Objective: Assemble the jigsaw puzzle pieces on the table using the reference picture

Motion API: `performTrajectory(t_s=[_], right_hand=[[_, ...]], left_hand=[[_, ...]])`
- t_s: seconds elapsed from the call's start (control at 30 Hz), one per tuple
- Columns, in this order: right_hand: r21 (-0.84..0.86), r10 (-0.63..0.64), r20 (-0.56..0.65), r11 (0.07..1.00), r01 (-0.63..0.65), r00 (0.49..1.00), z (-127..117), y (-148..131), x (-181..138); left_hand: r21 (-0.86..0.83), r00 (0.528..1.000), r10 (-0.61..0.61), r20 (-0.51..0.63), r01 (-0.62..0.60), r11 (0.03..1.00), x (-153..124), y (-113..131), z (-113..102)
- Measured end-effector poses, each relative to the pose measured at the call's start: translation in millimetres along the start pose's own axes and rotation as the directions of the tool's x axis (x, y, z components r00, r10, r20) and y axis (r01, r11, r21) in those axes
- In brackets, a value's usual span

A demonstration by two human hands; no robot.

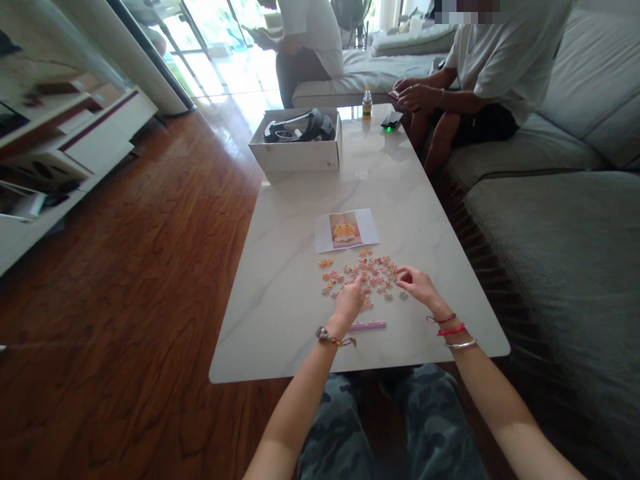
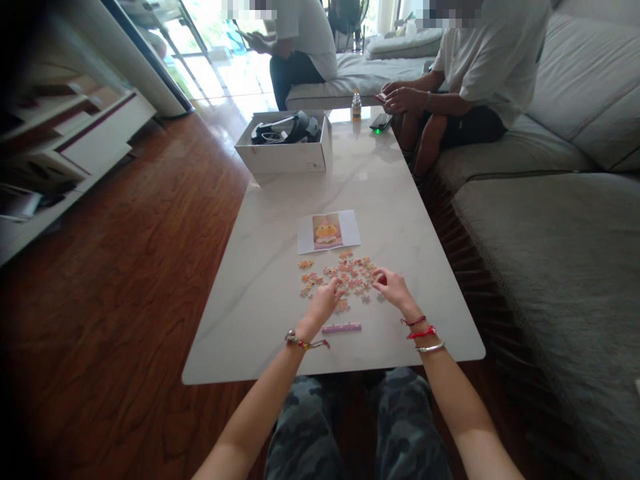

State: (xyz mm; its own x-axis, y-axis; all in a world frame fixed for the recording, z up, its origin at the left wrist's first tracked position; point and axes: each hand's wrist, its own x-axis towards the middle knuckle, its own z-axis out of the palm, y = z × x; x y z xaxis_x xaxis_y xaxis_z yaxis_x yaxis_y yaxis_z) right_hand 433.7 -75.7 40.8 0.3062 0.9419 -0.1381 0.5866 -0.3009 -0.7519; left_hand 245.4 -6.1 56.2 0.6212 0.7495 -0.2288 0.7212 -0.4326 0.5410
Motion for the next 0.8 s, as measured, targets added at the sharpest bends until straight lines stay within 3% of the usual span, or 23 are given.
performTrajectory(t_s=[0.07, 0.13, 0.3, 0.6, 0.8], right_hand=[[0.212, 0.011, 0.084, 0.977, -0.029, 0.996, 12.6, -10.6, -8.1], [0.291, 0.021, 0.193, 0.954, -0.078, 0.981, 29.4, -21.2, -16.4], [0.213, 0.102, 0.211, 0.966, -0.148, 0.972, 55.5, -33.3, -25.7], [-0.034, 0.118, 0.165, 0.993, -0.114, 0.979, 49.1, -30.8, -15.8], [-0.136, 0.067, 0.166, 0.990, -0.044, 0.984, 45.9, -34.5, -12.5]], left_hand=[[0.037, 0.997, -0.062, -0.048, 0.064, 0.997, -10.1, -15.5, -7.2], [0.082, 0.998, -0.038, -0.039, 0.041, 0.996, -20.6, -24.7, -7.8], [0.122, 0.997, 0.057, 0.044, -0.062, 0.991, -33.8, -18.0, 7.6], [0.143, 0.990, 0.135, 0.029, -0.138, 0.980, -29.4, -12.7, 16.4], [0.132, 0.994, 0.103, 0.037, -0.107, 0.985, -31.7, -11.2, 15.3]])
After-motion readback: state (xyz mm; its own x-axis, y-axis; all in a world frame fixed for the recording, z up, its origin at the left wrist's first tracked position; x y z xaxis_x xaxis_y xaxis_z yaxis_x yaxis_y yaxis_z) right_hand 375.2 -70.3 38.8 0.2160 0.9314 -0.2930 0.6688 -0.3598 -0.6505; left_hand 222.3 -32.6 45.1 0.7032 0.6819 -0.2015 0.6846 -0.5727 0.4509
